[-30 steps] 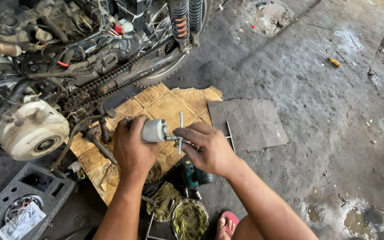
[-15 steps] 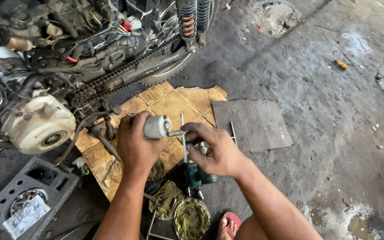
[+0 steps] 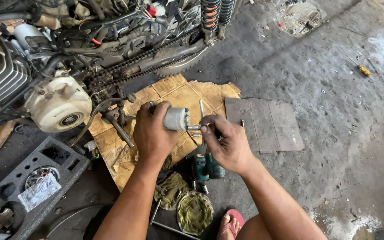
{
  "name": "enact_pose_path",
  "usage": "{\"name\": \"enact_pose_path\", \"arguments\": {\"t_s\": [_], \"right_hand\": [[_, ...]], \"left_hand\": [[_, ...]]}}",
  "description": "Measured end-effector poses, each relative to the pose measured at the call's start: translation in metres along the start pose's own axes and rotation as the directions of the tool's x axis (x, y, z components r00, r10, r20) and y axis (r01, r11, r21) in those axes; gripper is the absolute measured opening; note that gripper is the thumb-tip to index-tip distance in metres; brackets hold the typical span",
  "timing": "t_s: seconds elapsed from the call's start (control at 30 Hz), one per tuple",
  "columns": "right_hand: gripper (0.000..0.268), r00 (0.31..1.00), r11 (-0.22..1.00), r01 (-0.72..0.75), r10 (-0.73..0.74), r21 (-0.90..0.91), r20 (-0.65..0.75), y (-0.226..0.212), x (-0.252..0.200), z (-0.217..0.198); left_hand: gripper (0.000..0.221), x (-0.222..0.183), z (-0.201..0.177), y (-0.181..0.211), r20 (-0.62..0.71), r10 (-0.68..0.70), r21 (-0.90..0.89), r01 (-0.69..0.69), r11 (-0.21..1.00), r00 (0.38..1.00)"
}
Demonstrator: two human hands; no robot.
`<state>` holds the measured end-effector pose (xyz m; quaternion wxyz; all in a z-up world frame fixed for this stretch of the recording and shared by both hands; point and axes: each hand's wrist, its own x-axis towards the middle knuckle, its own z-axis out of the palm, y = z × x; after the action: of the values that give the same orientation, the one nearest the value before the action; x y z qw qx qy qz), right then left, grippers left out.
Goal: Disassembling and inspecting a motorcycle starter motor using hand tools.
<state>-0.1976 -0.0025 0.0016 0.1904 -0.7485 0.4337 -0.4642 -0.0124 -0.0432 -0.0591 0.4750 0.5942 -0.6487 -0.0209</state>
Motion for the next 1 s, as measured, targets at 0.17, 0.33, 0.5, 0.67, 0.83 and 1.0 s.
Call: {"name": "enact_pose_path", "arguments": {"t_s": [0.17,0.33,0.5,0.67,0.83,1.0], "right_hand": [[0.018,0.97,0.968,0.239,-0.234,-0.079,0.068,-0.001,0.006,-0.016],[0.02,0.912,0.887,0.409,-0.404,-0.216,0.067,0.0,0.011,-0.019],[0.043,0.974,0.973,-0.226,0.227,-0.054,0.014,-0.01,0.0,-0.006],[0.017,0.977,0.975,-0.192,0.2,0.116,-0.067,0.019,-0.011,0.0],[0.013,1.0,1.0,-0.016,0.016,-0.003,0.026,-0.008,0.008,-0.014],[0.019,0.984,0.962,0.175,-0.179,-0.21,0.003,0.005,0.003,0.0]], "left_hand": [[0.055,0.005,-0.005,-0.001,-0.034,-0.019,0.009,0.02,1.0,0.999],[0.049,0.005,-0.009,0.008,-0.016,-0.049,-0.027,0.049,0.998,0.999],[0.055,-0.008,0.016,-0.007,0.01,-0.034,-0.006,0.034,0.999,0.999],[0.056,-0.002,0.005,0.003,0.021,-0.071,-0.018,0.072,0.997,0.997],[0.06,0.006,-0.004,0.007,0.013,-0.1,-0.064,0.101,0.993,0.995],[0.057,0.004,-0.009,0.007,0.034,-0.063,-0.035,0.064,0.997,0.997]]}}
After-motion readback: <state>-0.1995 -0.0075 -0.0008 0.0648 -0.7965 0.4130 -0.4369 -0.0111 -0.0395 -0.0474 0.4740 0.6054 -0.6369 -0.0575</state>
